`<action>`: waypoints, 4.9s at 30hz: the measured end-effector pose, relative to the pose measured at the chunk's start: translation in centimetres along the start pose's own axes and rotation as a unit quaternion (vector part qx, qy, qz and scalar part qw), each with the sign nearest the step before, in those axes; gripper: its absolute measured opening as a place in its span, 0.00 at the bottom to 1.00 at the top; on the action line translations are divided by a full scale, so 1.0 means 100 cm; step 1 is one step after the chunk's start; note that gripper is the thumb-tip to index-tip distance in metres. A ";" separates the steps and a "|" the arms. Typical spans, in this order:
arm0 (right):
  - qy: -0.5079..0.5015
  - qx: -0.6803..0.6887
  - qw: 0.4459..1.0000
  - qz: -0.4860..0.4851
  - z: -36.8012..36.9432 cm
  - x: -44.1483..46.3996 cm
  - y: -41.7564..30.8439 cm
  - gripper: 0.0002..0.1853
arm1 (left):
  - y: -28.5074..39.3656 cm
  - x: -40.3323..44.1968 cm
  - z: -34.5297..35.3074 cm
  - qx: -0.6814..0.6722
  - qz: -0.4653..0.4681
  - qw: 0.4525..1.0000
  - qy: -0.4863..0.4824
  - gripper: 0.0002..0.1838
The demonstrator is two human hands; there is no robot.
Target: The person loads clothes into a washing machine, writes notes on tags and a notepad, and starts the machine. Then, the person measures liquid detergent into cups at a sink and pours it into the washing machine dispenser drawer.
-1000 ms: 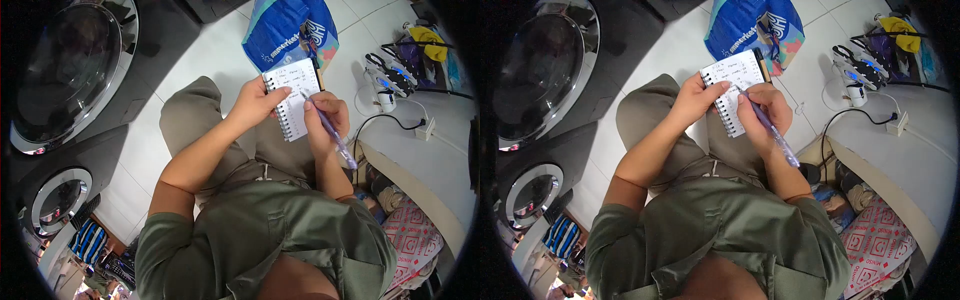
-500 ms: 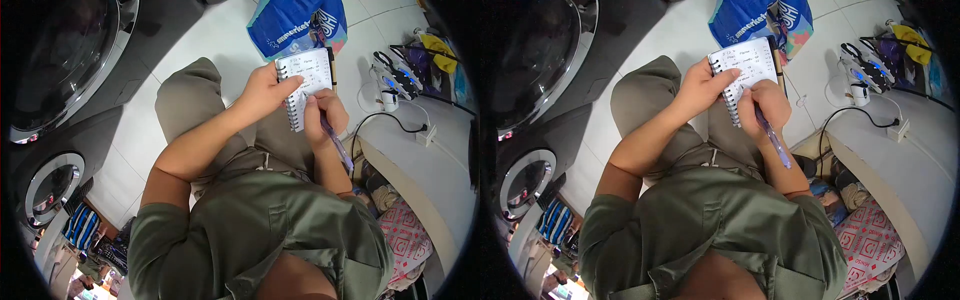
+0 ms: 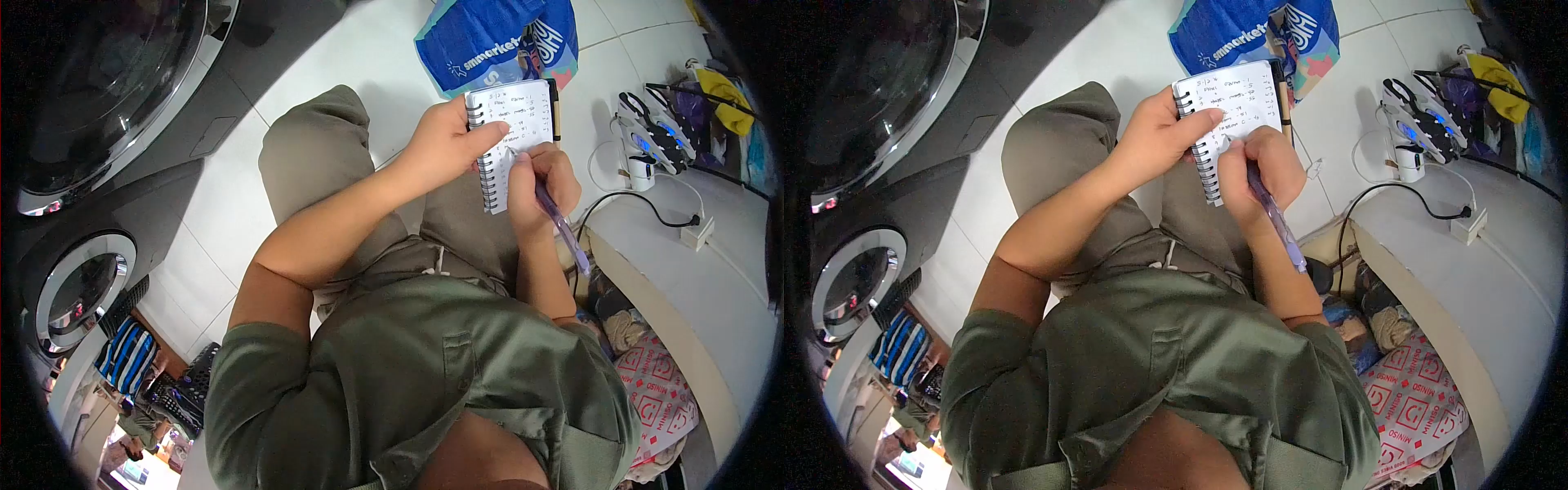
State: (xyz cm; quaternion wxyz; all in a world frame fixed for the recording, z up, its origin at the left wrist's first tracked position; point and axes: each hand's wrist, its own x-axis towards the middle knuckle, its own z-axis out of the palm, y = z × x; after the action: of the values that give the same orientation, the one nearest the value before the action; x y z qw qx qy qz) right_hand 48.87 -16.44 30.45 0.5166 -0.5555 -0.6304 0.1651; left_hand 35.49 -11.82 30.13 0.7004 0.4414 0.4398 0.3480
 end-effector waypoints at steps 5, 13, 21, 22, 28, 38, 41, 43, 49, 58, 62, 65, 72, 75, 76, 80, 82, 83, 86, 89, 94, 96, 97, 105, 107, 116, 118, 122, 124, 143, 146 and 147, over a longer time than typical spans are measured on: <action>0.006 0.034 0.999 0.034 0.000 -0.002 -0.001 0.10 | 0.000 -0.001 0.000 0.000 0.001 1.000 -0.008 0.12; 0.019 0.024 0.999 0.024 0.000 -0.003 -0.001 0.09 | -0.002 -0.001 0.001 -0.012 0.007 1.000 -0.005 0.12; -0.006 0.008 1.000 0.018 -0.001 -0.001 -0.002 0.10 | 0.000 -0.001 0.001 -0.013 0.003 1.000 -0.006 0.11; -0.002 0.019 0.999 0.039 -0.001 0.000 -0.003 0.10 | 0.000 -0.001 0.001 -0.012 0.001 1.000 -0.004 0.11; 0.008 0.029 0.999 0.039 0.000 0.000 -0.001 0.10 | 0.000 -0.001 0.001 -0.010 0.008 1.000 -0.008 0.11; 0.014 0.043 0.997 0.055 0.001 -0.002 -0.001 0.10 | 0.000 0.000 0.000 -0.014 0.011 1.000 -0.015 0.11; 0.002 0.014 0.996 0.089 0.000 -0.002 -0.003 0.10 | -0.002 -0.002 0.001 -0.025 0.010 1.000 -0.007 0.11; 0.016 0.038 0.998 0.042 0.000 -0.002 0.001 0.11 | -0.003 -0.001 0.001 -0.013 0.018 1.000 -0.008 0.11; 0.053 0.062 0.995 0.055 0.003 -0.004 -0.001 0.11 | -0.001 -0.002 0.001 -0.016 0.013 1.000 -0.011 0.11; 0.033 0.044 0.997 0.051 0.001 -0.004 0.003 0.11 | 0.001 -0.002 0.000 0.009 0.014 1.000 -0.014 0.12; 0.042 0.034 0.998 0.037 0.002 -0.004 0.002 0.11 | -0.002 -0.001 0.001 -0.007 0.017 1.000 -0.015 0.10; 0.062 0.045 0.996 0.054 0.003 -0.003 0.002 0.10 | -0.002 -0.001 0.001 -0.016 0.014 1.000 -0.010 0.10; 0.072 0.085 0.986 0.123 -0.005 0.001 0.002 0.09 | 0.000 -0.001 0.000 -0.027 0.008 0.999 -0.020 0.10; 0.073 0.122 0.979 0.146 -0.006 -0.003 0.005 0.09 | -0.002 -0.001 0.000 -0.025 -0.005 0.999 -0.022 0.10; 0.081 0.106 0.982 0.133 -0.005 -0.003 0.006 0.09 | -0.002 -0.001 0.000 -0.018 -0.005 1.000 -0.021 0.10; 0.056 0.038 0.995 0.080 -0.003 0.002 0.005 0.09 | -0.003 0.000 0.000 -0.013 0.002 1.000 -0.022 0.10; 0.058 0.045 0.994 0.078 -0.003 0.003 0.006 0.09 | -0.002 0.000 0.001 -0.040 -0.005 0.999 -0.020 0.10; 0.062 0.053 0.994 0.075 -0.003 0.003 0.006 0.09 | -0.001 0.000 0.000 -0.039 -0.005 0.999 -0.019 0.10; 0.052 0.040 0.992 0.104 -0.004 0.004 0.006 0.09 | -0.001 0.000 -0.001 -0.027 0.005 0.999 -0.030 0.10; 0.060 0.064 0.990 0.111 -0.004 0.004 0.004 0.09 | 0.000 0.000 0.000 -0.044 0.014 0.999 -0.028 0.11; 0.102 0.065 0.988 0.098 -0.001 -0.001 0.013 0.09 | -0.001 -0.001 -0.001 -0.021 0.010 0.999 -0.041 0.11; 0.081 0.011 0.993 0.080 -0.004 -0.001 0.011 0.10 | -0.001 -0.001 -0.001 -0.030 0.001 0.999 -0.034 0.11; 0.088 0.085 0.984 0.129 -0.007 0.001 0.011 0.10 | 0.000 0.000 0.000 -0.038 -0.005 0.999 -0.027 0.11; 0.063 0.117 0.976 0.173 -0.011 0.000 0.005 0.09 | -0.004 0.000 -0.003 -0.036 -0.021 0.998 -0.037 0.11; 0.090 0.129 0.980 0.123 -0.009 -0.003 0.008 0.10 | -0.003 -0.001 -0.002 -0.033 -0.016 0.999 -0.033 0.11; 0.040 0.042 0.996 0.065 -0.009 -0.001 0.011 0.09 | -0.004 0.000 -0.001 -0.023 -0.007 0.999 -0.034 0.10; 0.045 0.057 0.994 0.077 -0.007 0.001 0.009 0.09 | -0.003 0.000 -0.002 -0.018 -0.015 0.999 -0.032 0.10; 0.048 0.042 0.994 0.085 -0.008 0.002 0.006 0.09 | -0.003 -0.001 -0.001 -0.037 -0.013 0.999 -0.023 0.10; 0.060 0.048 0.993 0.089 -0.008 0.002 0.006 0.10 | -0.003 -0.001 -0.002 -0.037 -0.015 0.999 -0.037 0.10; 0.079 0.050 0.988 0.120 -0.007 0.002 0.009 0.10 | -0.001 0.000 -0.002 -0.030 -0.007 0.999 -0.041 0.09; 0.102 0.080 0.982 0.135 -0.005 -0.001 0.009 0.09 | -0.002 -0.001 -0.002 -0.026 -0.006 0.999 -0.040 0.09; 0.128 0.096 0.976 0.146 -0.005 -0.001 0.009 0.09 | -0.003 -0.001 -0.002 -0.034 -0.006 0.999 -0.040 0.10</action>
State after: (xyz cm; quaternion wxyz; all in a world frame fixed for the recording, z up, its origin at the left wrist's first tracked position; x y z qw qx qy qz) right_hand 49.72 -16.43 29.91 0.6143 -0.6059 -0.4520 0.2262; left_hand 35.31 -11.97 29.88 0.7343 0.4278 0.4021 0.3409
